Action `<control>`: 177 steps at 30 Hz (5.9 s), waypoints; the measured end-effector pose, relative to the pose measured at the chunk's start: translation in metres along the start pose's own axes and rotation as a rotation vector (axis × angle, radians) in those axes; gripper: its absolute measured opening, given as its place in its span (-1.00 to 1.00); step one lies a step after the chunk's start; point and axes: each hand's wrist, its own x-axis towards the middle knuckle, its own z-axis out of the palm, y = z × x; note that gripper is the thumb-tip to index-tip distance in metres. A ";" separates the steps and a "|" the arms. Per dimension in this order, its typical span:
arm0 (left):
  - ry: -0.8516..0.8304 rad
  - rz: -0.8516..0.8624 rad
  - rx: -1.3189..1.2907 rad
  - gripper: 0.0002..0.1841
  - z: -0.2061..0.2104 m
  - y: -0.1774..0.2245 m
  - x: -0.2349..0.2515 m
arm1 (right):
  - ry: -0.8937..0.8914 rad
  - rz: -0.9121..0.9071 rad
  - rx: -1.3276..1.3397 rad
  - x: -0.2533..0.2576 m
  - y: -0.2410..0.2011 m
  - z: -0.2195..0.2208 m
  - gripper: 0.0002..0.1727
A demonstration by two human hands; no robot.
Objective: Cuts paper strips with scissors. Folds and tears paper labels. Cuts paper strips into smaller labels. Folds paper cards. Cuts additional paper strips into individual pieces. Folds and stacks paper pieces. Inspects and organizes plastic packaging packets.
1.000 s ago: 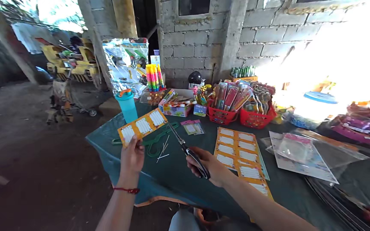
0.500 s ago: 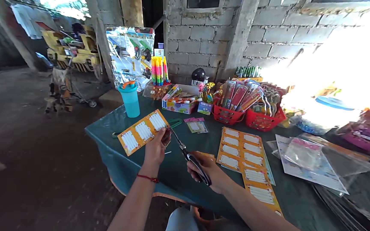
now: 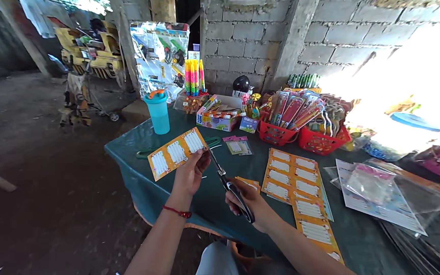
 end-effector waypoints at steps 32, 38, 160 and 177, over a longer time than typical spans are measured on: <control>0.006 0.031 0.058 -0.90 0.003 0.001 -0.003 | -0.005 -0.055 0.034 0.000 0.005 0.001 -0.42; -0.002 0.027 0.067 -0.89 0.003 0.001 -0.003 | 0.005 -0.043 0.047 0.000 0.004 0.003 -0.41; -0.105 -0.075 0.109 -0.87 0.000 -0.024 -0.022 | 0.116 -0.098 0.048 0.002 0.007 0.003 -0.41; -0.131 -0.075 0.083 -0.83 -0.003 -0.028 -0.022 | 0.116 -0.127 0.040 0.003 0.010 0.004 -0.45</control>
